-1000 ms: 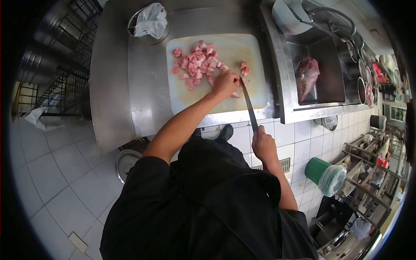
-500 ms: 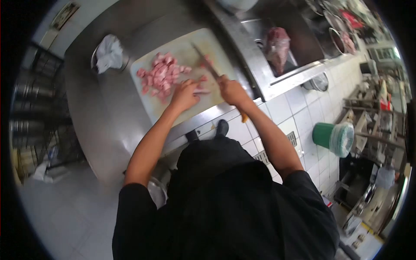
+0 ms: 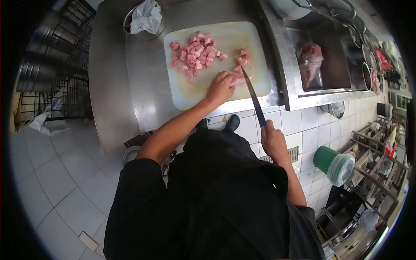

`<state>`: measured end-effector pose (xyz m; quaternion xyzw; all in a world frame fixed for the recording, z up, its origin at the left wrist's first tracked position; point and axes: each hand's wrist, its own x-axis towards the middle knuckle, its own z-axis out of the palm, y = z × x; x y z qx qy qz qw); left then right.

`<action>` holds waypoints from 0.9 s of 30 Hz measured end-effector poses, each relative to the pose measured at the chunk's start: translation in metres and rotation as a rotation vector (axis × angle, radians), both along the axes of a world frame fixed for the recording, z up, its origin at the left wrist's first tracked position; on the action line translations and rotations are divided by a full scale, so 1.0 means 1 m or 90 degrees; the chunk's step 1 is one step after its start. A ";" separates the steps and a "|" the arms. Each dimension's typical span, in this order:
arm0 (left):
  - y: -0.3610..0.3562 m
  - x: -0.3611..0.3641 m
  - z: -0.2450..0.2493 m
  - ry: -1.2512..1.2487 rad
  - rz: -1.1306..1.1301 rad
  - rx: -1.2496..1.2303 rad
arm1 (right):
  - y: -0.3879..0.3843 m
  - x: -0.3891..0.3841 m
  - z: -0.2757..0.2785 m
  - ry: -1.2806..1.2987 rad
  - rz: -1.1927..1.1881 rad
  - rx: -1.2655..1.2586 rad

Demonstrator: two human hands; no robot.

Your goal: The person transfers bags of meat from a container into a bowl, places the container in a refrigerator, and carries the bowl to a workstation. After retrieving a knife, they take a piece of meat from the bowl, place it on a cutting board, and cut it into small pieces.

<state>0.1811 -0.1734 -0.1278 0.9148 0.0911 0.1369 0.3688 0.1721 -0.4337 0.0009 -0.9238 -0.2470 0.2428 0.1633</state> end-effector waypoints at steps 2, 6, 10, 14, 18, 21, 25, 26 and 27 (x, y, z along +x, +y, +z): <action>0.002 -0.005 0.006 0.023 -0.024 -0.009 | -0.003 -0.008 0.006 0.024 -0.001 -0.020; -0.001 -0.016 0.015 0.032 -0.020 0.000 | -0.003 -0.013 0.003 0.038 0.018 -0.046; -0.002 -0.018 0.005 0.061 -0.021 0.009 | 0.006 -0.014 -0.003 0.036 0.032 -0.104; -0.005 -0.020 -0.002 0.032 -0.018 0.008 | 0.035 -0.002 -0.055 -0.020 0.041 -0.088; -0.004 -0.020 0.003 -0.021 -0.020 0.023 | 0.078 0.047 -0.085 -0.030 0.048 0.010; -0.003 -0.018 0.007 -0.026 -0.018 -0.005 | 0.078 0.064 -0.081 -0.045 0.068 0.091; -0.003 -0.012 0.013 -0.093 0.038 -0.015 | 0.073 0.054 -0.045 -0.056 0.057 0.088; -0.001 -0.013 0.014 -0.096 0.049 -0.007 | 0.069 0.050 -0.040 -0.048 0.056 0.065; 0.000 -0.015 0.016 -0.101 0.058 -0.001 | 0.064 0.044 -0.033 -0.041 0.053 0.042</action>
